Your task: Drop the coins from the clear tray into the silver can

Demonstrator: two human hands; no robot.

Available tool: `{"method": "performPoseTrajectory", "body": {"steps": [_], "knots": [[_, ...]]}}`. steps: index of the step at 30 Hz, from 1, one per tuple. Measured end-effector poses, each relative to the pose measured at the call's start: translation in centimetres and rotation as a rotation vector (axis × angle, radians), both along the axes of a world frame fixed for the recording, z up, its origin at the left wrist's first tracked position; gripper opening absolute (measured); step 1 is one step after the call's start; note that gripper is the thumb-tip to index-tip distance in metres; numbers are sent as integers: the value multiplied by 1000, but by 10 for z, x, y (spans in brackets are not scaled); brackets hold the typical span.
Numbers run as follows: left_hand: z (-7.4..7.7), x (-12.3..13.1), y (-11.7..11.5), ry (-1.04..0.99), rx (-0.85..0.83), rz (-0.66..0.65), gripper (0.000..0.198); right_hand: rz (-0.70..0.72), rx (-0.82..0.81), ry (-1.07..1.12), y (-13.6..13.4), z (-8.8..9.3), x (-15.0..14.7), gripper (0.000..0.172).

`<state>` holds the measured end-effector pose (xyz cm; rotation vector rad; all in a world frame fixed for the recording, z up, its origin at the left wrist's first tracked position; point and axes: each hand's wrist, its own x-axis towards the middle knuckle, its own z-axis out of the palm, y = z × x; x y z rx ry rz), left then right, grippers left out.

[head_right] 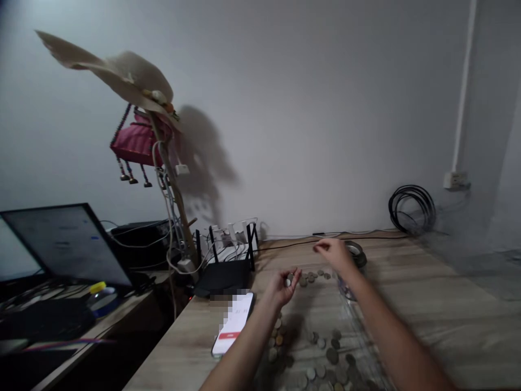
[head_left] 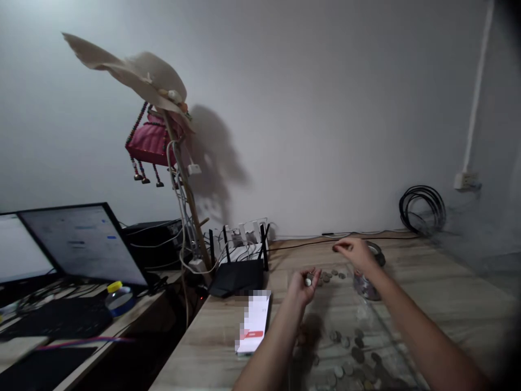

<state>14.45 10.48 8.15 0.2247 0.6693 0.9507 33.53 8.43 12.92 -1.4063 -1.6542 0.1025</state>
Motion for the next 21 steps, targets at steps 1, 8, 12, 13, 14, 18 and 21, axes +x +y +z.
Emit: {"method": "performPoseTrajectory", "body": {"steps": [1, 8, 12, 13, 14, 18, 21], "knots": [[0, -1, 7, 17, 11, -42, 13, -138, 24, -10, 2, 1, 16, 24], [-17, -6, 23, 218, 285, -337, 12, -523, -170, -118, 5, -14, 79, 15], [-24, -10, 25, 333, 425, -386, 12, -621, -108, -218, 2, -19, 72, 16], [-24, -12, 26, 306, 401, -372, 11, -631, -72, -248, 0, -19, 70, 17], [-23, -15, 27, 256, 366, -339, 11, -633, -19, -277, -2, -19, 67, 18], [-18, -29, 34, 71, 217, -252, 12, -500, 316, -280, -12, -18, 42, 26], [-18, -30, 32, 101, 214, -222, 14, -220, 395, -219, -15, -26, 8, 25]]}}
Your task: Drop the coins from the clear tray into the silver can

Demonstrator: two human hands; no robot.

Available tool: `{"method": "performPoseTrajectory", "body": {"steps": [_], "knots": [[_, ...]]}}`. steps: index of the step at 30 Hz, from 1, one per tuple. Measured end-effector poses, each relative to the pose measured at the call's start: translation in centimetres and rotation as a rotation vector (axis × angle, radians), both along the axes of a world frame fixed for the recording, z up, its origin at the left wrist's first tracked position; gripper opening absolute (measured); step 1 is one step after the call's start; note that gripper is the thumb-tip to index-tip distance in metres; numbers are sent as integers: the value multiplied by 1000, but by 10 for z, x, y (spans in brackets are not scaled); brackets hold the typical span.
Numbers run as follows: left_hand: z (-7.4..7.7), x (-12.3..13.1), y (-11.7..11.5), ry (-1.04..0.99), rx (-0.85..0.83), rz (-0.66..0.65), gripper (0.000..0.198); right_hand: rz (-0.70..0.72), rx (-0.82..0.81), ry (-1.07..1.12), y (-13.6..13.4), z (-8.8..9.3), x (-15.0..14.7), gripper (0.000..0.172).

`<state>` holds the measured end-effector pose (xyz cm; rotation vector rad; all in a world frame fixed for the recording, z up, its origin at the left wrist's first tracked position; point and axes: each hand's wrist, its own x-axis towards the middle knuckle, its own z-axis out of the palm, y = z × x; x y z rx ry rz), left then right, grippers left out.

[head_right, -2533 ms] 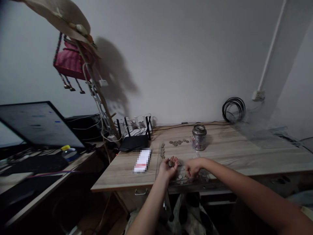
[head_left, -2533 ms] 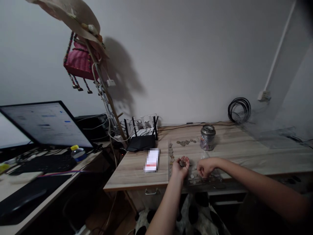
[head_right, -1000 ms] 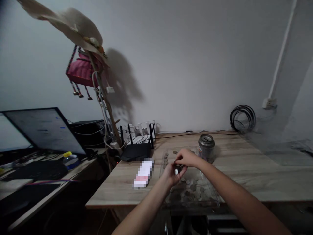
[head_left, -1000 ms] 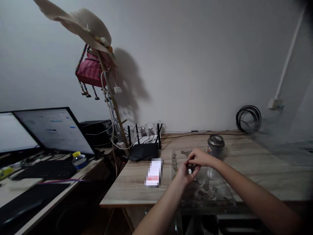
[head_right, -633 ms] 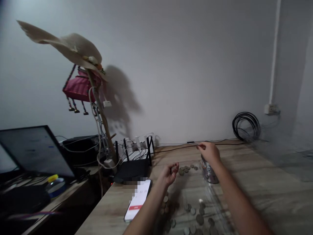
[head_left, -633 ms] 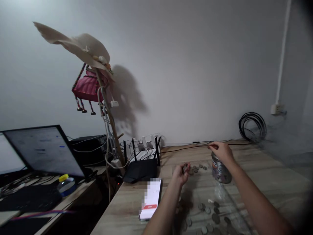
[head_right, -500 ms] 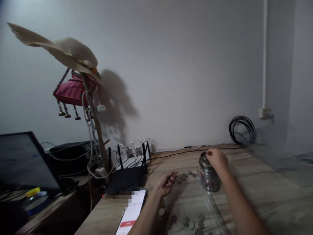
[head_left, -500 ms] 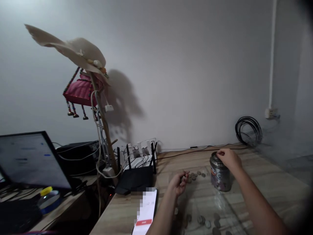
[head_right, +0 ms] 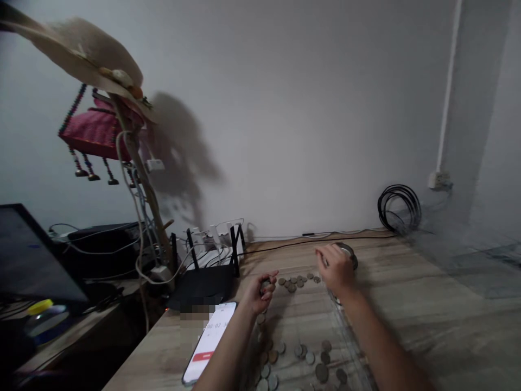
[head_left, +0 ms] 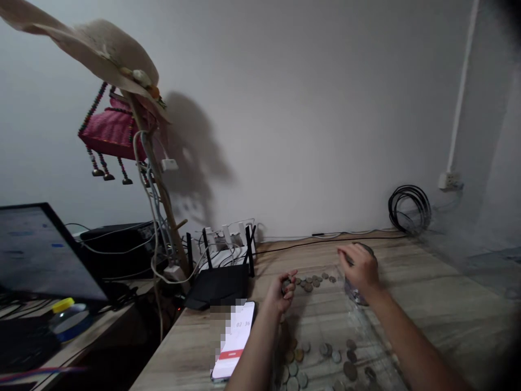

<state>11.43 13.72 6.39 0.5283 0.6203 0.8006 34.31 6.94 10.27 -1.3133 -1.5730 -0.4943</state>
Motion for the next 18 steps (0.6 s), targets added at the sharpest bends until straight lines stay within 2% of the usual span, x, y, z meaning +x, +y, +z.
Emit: {"method": "performPoseTrajectory", "body": {"steps": [2, 4, 7, 9, 11, 14, 16, 18], "knots": [[-2, 6, -5, 61, 78, -27, 21, 176, -135, 23, 3, -11, -24, 24], [-5, 13, -11, 139, 204, -105, 28, 347, -352, 99, 9, -24, -42, 24], [-10, 22, -20, 247, 390, -192, 44, 629, -665, 269, 20, -40, -52, 29], [-12, 25, -23, 288, 472, -199, 51, 747, -767, 344, 27, -47, -51, 32], [-13, 26, -25, 305, 505, -217, 48, 770, -784, 382, 32, -52, -48, 32], [-13, 28, -26, 319, 438, -261, 38, 716, -752, 419, 36, -56, -47, 32], [-12, 29, -26, 330, 345, -258, 37, 655, -713, 442, 36, -53, -47, 29], [-9, 29, -26, 327, 258, -255, 34, 529, -598, 410, 31, -45, -44, 26]]}}
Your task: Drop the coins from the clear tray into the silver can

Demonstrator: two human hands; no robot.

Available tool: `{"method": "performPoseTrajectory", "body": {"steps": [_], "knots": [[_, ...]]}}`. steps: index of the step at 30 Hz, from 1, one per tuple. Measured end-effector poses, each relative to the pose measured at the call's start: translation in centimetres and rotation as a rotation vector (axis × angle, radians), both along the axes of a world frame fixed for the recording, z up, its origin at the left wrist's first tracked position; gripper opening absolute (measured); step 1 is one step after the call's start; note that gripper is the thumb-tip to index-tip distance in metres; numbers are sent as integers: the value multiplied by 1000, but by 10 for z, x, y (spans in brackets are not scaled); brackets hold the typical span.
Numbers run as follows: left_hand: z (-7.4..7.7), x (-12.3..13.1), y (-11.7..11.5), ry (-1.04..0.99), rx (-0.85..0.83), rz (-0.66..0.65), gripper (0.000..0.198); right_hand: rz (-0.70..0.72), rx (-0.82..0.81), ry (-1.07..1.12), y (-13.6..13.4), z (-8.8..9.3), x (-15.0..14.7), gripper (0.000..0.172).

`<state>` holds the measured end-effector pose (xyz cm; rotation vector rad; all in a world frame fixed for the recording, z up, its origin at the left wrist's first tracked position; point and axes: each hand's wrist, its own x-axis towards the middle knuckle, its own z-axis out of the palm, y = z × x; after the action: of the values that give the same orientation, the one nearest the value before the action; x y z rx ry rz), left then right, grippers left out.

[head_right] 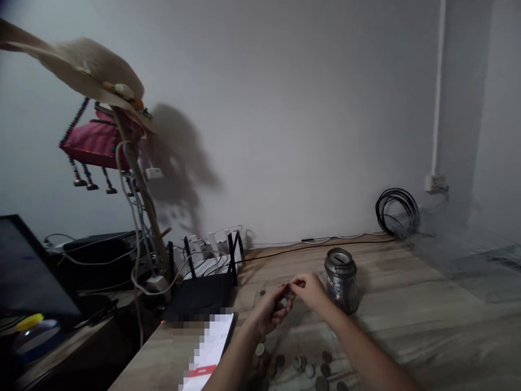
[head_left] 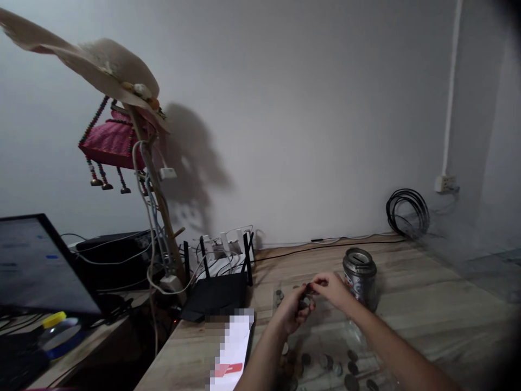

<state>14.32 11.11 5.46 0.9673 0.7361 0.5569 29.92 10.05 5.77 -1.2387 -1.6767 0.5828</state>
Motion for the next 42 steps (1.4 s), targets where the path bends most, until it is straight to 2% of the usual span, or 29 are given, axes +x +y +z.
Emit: {"method": "performPoseTrajectory", "body": {"steps": [4, 6, 8, 11, 15, 19, 21, 23, 25, 26, 28, 32, 34, 36, 39, 42], "knots": [[3, -3, 4, -70, -132, 38, 17, -393, 367, -184, -18, 30, 28, 26], [2, -5, 7, -142, -210, 64, 12, -590, 457, -249, -25, 42, 52, 26], [0, -8, 11, -217, -293, 99, 10, -752, 414, -312, -28, 47, 78, 25], [-3, -11, 15, -309, -333, 191, 9, -831, 250, -364, -25, 45, 108, 22], [-5, -11, 17, -309, -266, 216, 13, -846, 167, -372, -19, 36, 121, 22], [-5, -7, 14, -151, -119, 204, 21, -835, 127, -391, -20, 36, 119, 19], [-5, -5, 12, -75, -17, 203, 22, -839, 196, -409, -23, 39, 114, 20], [-7, -4, 10, -23, 73, 186, 20, -857, 342, -414, -27, 44, 104, 24], [-8, -3, 9, 13, 164, 152, 21, -813, 495, -382, -30, 47, 86, 26], [-9, -2, 8, 25, 210, 124, 24, -749, 536, -360, -30, 47, 75, 27], [-11, -1, 7, 37, 292, 53, 31, -555, 500, -322, -29, 42, 49, 27], [-12, 0, 5, 62, 345, -19, 37, -83, 159, -326, -17, 14, 3, 25], [-10, 0, 4, 68, 309, 0, 35, 17, 76, -319, -11, 1, -9, 27], [-7, -1, 2, 66, 224, 2, 33, 25, 49, -288, -8, -3, -12, 29], [-3, 0, 1, 61, 102, -47, 28, -19, 48, -270, -11, 6, -4, 23], [-2, 1, 1, 59, 42, -23, 18, -252, 219, -323, -20, 26, 18, 20]]}}
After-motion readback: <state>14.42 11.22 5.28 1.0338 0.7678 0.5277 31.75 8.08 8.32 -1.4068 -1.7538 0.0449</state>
